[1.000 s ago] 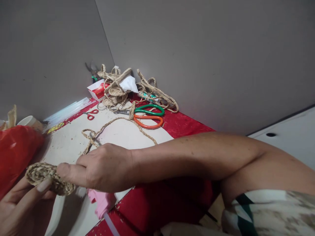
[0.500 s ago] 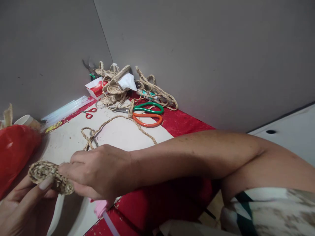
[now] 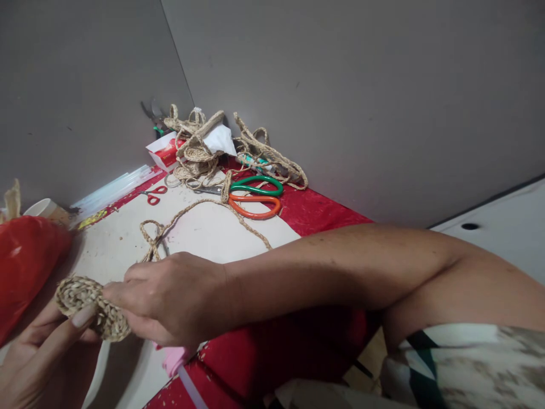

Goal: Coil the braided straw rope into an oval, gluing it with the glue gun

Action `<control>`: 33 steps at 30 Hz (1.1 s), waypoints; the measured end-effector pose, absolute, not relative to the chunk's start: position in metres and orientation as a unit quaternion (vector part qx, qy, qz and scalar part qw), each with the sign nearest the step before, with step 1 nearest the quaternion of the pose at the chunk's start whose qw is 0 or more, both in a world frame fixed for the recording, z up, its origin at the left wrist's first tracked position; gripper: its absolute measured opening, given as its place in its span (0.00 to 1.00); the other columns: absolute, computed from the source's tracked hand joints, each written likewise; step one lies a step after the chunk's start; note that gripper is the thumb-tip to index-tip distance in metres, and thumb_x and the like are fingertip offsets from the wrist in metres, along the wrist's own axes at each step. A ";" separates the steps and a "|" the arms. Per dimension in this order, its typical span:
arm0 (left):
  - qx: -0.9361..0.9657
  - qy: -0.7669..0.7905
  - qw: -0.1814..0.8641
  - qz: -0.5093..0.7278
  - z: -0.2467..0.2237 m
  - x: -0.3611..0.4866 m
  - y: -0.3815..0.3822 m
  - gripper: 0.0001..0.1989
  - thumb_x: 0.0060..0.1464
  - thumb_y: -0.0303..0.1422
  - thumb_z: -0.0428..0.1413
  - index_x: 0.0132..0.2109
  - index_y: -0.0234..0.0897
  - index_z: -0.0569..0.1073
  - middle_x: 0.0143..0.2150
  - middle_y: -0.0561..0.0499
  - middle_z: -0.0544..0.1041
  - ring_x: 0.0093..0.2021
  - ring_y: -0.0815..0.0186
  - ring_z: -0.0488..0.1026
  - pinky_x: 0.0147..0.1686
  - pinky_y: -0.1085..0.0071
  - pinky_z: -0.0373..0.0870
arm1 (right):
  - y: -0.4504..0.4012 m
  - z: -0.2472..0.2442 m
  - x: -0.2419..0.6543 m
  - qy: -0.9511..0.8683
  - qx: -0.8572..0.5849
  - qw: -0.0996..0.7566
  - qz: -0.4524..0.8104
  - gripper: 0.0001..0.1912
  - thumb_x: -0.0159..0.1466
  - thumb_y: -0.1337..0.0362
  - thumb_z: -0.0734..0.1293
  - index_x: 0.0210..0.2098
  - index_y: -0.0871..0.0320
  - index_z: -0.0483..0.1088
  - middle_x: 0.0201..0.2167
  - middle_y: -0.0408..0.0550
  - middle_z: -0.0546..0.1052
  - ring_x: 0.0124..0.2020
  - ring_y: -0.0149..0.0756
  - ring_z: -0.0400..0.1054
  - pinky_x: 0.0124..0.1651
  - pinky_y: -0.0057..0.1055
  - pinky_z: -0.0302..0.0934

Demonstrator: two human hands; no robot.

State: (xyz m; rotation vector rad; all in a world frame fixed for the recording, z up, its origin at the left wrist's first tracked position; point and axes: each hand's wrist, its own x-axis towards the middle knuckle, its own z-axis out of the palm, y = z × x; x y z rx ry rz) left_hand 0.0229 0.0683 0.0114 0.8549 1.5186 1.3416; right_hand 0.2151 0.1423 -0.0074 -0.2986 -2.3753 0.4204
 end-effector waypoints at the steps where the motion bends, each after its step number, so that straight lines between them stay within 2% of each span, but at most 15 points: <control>1: 0.344 0.616 0.454 0.544 0.012 0.023 0.068 0.15 0.40 0.35 0.70 0.38 0.42 0.80 0.40 0.49 0.81 0.36 0.62 0.77 0.32 0.74 0.75 | 0.142 -0.009 0.214 -0.914 -0.114 0.355 0.162 0.17 0.68 0.68 0.57 0.52 0.70 0.68 0.39 0.56 0.78 0.39 0.35 0.72 0.41 0.28 0.68; 7: 0.319 0.631 0.448 0.546 0.015 0.028 0.067 0.19 0.38 0.37 0.71 0.41 0.43 0.81 0.42 0.46 0.81 0.38 0.59 0.77 0.34 0.72 0.76 | 0.141 -0.014 0.209 -0.850 -0.110 0.468 0.214 0.14 0.66 0.71 0.60 0.47 0.71 0.71 0.34 0.52 0.79 0.34 0.29 0.73 0.40 0.22 0.66; 10: 0.327 0.635 0.444 0.541 0.014 0.028 0.066 0.19 0.37 0.37 0.71 0.40 0.42 0.81 0.42 0.47 0.81 0.37 0.60 0.77 0.35 0.71 0.76 | 0.142 -0.014 0.209 -0.845 -0.124 0.469 0.223 0.09 0.65 0.70 0.61 0.40 0.67 0.72 0.29 0.48 0.78 0.29 0.28 0.71 0.34 0.22 0.64; 13: 0.341 0.636 0.436 0.538 0.011 0.026 0.066 0.19 0.36 0.38 0.71 0.39 0.42 0.80 0.38 0.48 0.80 0.35 0.61 0.77 0.34 0.72 0.75 | 0.140 -0.013 0.210 -0.840 -0.138 0.461 0.251 0.07 0.65 0.70 0.61 0.36 0.65 0.71 0.26 0.45 0.75 0.26 0.27 0.68 0.30 0.21 0.62; 17: 0.342 0.645 0.434 0.527 0.008 0.023 0.065 0.21 0.34 0.37 0.72 0.39 0.44 0.79 0.37 0.49 0.80 0.33 0.61 0.77 0.33 0.70 0.76 | 0.135 -0.013 0.208 -0.774 -0.165 0.463 0.399 0.02 0.61 0.71 0.64 0.33 0.62 0.69 0.24 0.41 0.72 0.25 0.23 0.67 0.31 0.19 0.62; 21: 0.337 0.650 0.418 0.538 0.006 0.023 0.065 0.20 0.32 0.38 0.73 0.36 0.45 0.78 0.35 0.51 0.79 0.31 0.64 0.76 0.32 0.73 0.75 | 0.133 -0.007 0.204 -0.649 -0.224 0.405 0.603 0.05 0.54 0.72 0.69 0.28 0.61 0.66 0.21 0.37 0.68 0.23 0.21 0.63 0.29 0.17 0.61; 26: 0.343 0.654 0.387 0.552 0.004 0.022 0.066 0.20 0.32 0.38 0.73 0.35 0.45 0.77 0.28 0.56 0.75 0.24 0.69 0.70 0.23 0.79 0.69 | 0.139 -0.002 0.202 -0.502 -0.275 0.263 0.776 0.06 0.52 0.72 0.71 0.28 0.63 0.69 0.21 0.40 0.72 0.24 0.23 0.67 0.29 0.21 0.64; 28: 0.341 0.650 0.409 0.543 0.006 0.023 0.066 0.20 0.32 0.37 0.73 0.35 0.45 0.77 0.28 0.56 0.76 0.25 0.68 0.72 0.25 0.76 0.72 | 0.141 -0.002 0.202 -0.450 -0.265 0.238 0.819 0.09 0.51 0.71 0.74 0.28 0.64 0.70 0.20 0.40 0.73 0.23 0.25 0.69 0.30 0.23 0.66; 33: 0.326 0.646 0.472 0.503 0.015 0.025 0.065 0.24 0.30 0.32 0.73 0.40 0.43 0.79 0.38 0.48 0.82 0.36 0.56 0.79 0.36 0.65 0.77 | 0.143 -0.003 0.204 -0.435 -0.252 0.246 0.829 0.20 0.42 0.62 0.80 0.27 0.64 0.71 0.18 0.40 0.73 0.22 0.25 0.69 0.27 0.21 0.65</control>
